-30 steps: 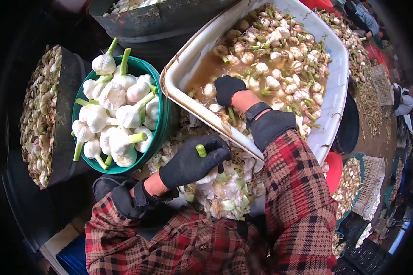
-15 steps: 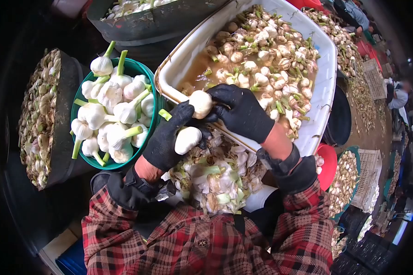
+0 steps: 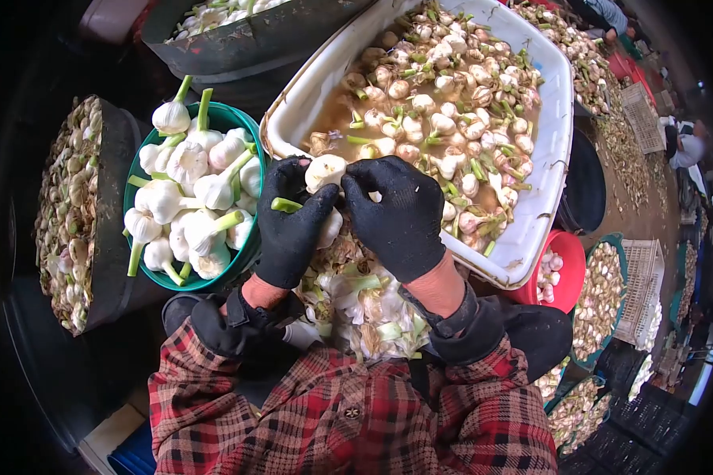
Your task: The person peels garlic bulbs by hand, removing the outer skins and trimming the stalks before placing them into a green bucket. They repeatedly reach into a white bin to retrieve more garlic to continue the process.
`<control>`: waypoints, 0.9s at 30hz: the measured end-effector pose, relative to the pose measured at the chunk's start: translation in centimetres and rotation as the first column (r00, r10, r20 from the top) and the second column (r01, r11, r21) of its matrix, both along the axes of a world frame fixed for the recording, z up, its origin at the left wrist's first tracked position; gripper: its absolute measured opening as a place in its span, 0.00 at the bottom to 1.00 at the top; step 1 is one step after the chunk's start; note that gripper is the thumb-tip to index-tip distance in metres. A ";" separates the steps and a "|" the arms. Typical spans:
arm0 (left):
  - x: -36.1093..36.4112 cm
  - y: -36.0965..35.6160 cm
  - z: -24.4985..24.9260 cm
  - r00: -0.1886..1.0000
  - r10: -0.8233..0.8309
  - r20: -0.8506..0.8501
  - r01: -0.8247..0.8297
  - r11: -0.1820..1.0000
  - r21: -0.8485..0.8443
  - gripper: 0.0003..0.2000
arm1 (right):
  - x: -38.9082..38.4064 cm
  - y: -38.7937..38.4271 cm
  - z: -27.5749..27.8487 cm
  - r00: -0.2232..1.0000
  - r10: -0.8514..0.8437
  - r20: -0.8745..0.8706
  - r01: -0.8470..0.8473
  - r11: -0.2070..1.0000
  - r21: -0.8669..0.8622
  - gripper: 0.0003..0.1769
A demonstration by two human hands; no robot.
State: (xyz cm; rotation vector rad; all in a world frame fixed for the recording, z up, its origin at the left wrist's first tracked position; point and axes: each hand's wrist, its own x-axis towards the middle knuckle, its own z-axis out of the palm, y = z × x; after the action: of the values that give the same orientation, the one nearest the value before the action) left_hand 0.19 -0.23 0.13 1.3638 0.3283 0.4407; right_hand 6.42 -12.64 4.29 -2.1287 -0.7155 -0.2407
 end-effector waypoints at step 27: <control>-0.1 1.3 2.2 0.828 -0.561 -0.006 0.542 0.803 -0.250 0.23 | -0.5 -3.9 0.5 0.991 0.097 -0.096 -0.092 0.994 0.062 0.11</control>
State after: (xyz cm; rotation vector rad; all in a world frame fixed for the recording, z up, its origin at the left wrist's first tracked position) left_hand 0.05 1.06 2.34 1.1731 0.0312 -0.1430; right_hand 5.97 -16.57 4.82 -2.0314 -0.7406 -0.1032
